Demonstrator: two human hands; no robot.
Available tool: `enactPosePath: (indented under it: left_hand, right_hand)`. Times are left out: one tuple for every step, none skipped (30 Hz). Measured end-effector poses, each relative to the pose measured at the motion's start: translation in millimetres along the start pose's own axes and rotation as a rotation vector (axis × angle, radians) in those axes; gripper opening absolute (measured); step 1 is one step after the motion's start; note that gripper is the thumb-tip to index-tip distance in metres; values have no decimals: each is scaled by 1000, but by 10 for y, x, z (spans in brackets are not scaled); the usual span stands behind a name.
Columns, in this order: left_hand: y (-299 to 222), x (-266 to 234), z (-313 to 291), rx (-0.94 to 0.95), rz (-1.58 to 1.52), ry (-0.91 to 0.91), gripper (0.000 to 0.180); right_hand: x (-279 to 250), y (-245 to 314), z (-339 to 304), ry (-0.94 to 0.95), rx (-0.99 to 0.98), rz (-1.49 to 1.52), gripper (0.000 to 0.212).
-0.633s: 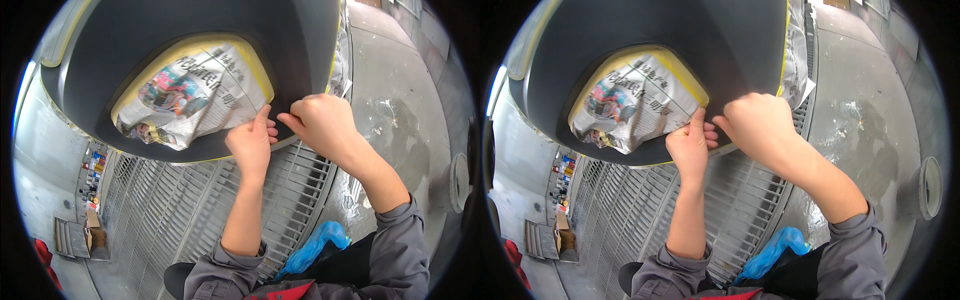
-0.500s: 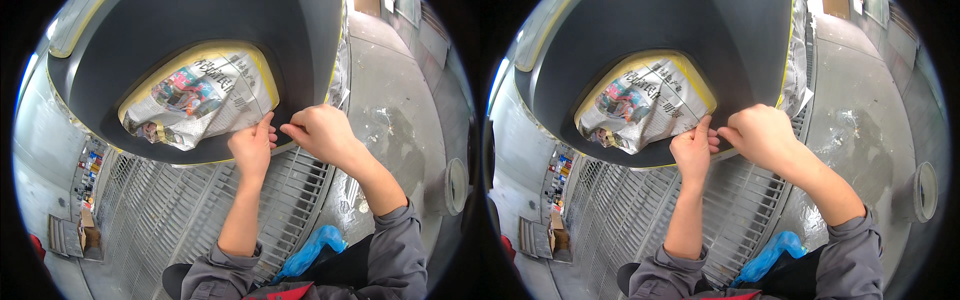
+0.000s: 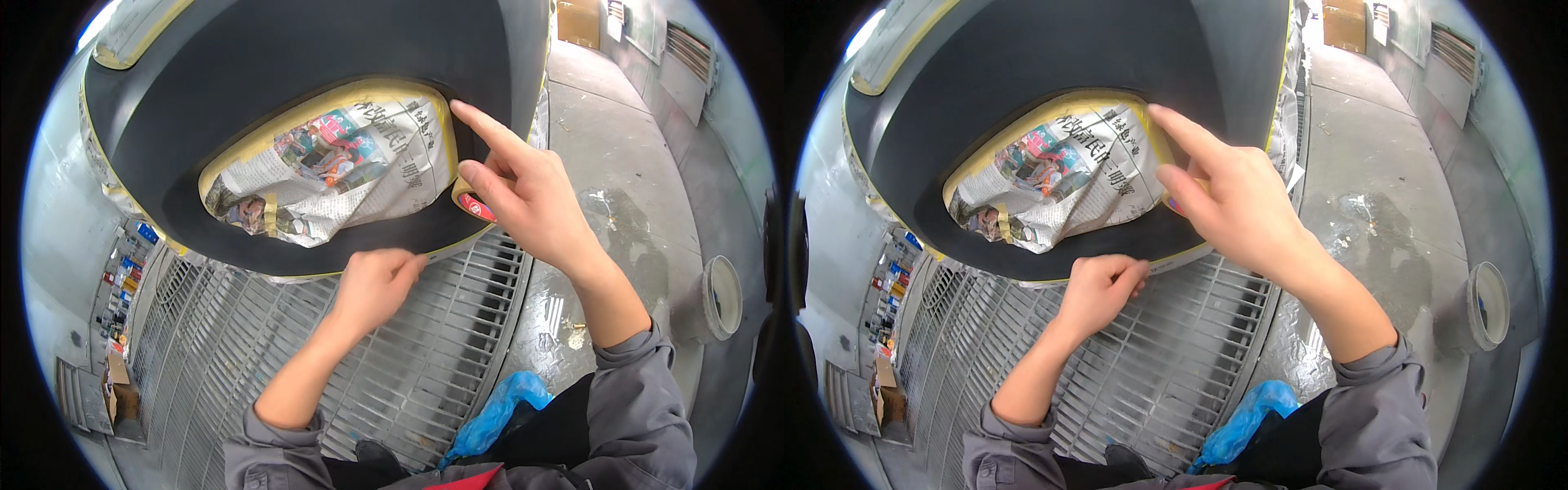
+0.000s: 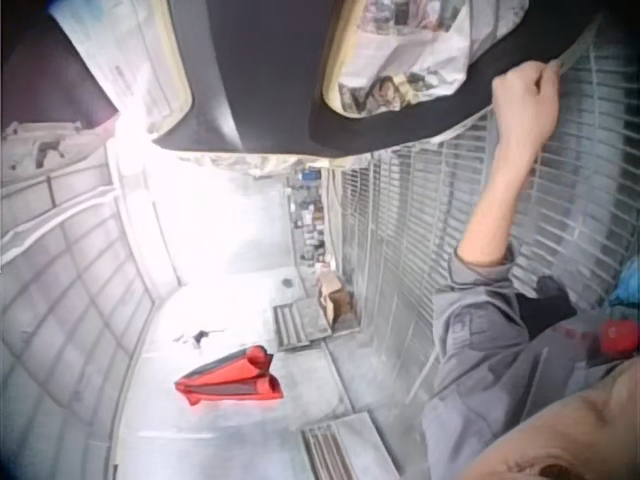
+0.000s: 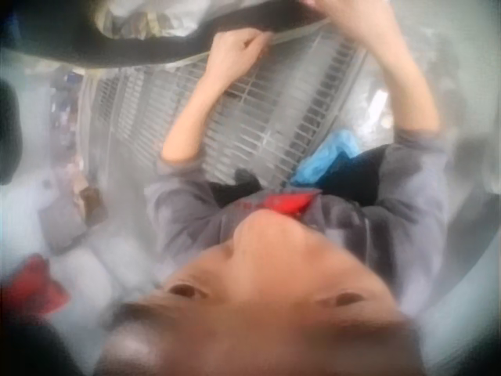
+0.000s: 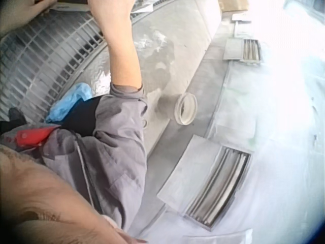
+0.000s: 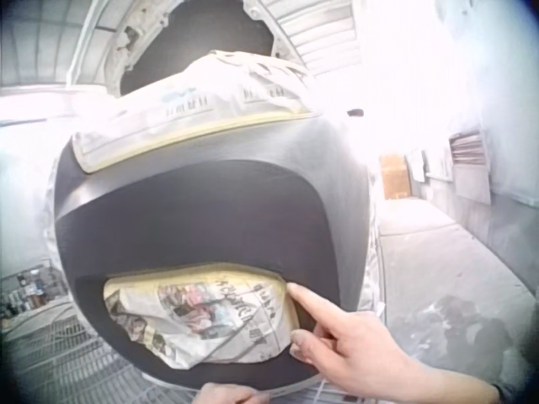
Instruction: The person applies yellow masking tape around the perimeter of a newspaper-covered recess on a dark grey car part. They smooth the tape with their fingers to ensure it adheres properly.
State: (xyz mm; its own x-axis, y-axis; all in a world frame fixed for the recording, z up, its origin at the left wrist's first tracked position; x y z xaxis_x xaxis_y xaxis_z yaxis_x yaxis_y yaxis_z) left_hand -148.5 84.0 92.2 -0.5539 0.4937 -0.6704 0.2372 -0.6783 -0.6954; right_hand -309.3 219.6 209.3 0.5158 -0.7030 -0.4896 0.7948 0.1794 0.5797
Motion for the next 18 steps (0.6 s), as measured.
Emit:
enactPosePath:
  left_hand:
    - [-100, -47, -73, 61, 17, 20, 24]
    - [-230, -77, -115, 132, 27, 40, 21]
    - [-326, -126, -190, 191, 48, 56, 19]
    - [-366, -164, -249, 207, 22, 62, 14]
    - [-412, -212, -301, 237, 27, 65, 13]
    - [-461, -253, -341, 268, 30, 67, 12]
    - [-506, -292, -364, 302, 32, 70, 12]
    - [-508, -344, -397, 317, 30, 70, 8]
    - [-519, -401, -421, 334, 11, 57, 7]
    - [-536, -450, -441, 350, -8, 44, 6]
    - [-588, -507, -457, 368, -20, 31, 5]
    - [-635, -563, -446, 360, -47, 3, 4]
    - [-696, -617, -457, 377, -50, -20, 4]
    - [-751, -669, -456, 396, -55, -42, 4]
    - [-787, -714, -455, 414, -59, -66, 4]
    - [-787, -758, -456, 435, -64, -88, 4]
    - [-790, -783, -452, 438, -61, -90, 4]
    - [-800, -808, -449, 440, -57, -93, 5]
  right_hand:
    - [-21, 60, 32, -33, -16, -22, 62]
    - [-18, 60, 66, -82, -103, -108, 68]
    - [37, 39, 78, -94, -115, -161, 69]
    - [78, 27, 90, -105, -125, -215, 70]
    - [117, 36, 108, -115, -139, -267, 70]
    - [120, 46, 114, -128, -152, -319, 71]
    - [115, 38, 142, -101, -124, -280, 71]
    - [121, 37, 152, -69, -91, -240, 71]
    - [120, 35, 161, -38, -58, -202, 70]
    - [109, 39, 172, -11, -34, -180, 70]
    - [83, 60, 191, 11, -13, -152, 71]
    - [69, 70, 202, 33, 8, -125, 71]
    - [59, 87, 192, 37, 6, -122, 71]
    - [57, 92, 174, 40, 4, -122, 71]
    - [64, 98, 158, 43, 2, -121, 71]
    - [93, 102, 158, 47, 21, -139, 73]
    - [127, 160, 174, 39, -13, -154, 74]
    - [170, 225, 197, 30, -47, -169, 76]
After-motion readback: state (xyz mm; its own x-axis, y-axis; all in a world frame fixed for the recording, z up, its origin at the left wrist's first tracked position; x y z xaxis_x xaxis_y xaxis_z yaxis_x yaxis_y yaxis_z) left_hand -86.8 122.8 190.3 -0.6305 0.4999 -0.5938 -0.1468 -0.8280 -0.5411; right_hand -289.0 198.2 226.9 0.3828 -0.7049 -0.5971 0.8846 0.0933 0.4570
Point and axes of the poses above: each hand's wrist, its own z-axis towards the middle knuckle, its own x-axis out of the palm, y = z × x, the point moved 9 cm from there along z, towards the middle knuckle, and after that the axes turned 6 degrees about -z, right-handed, at the moved point
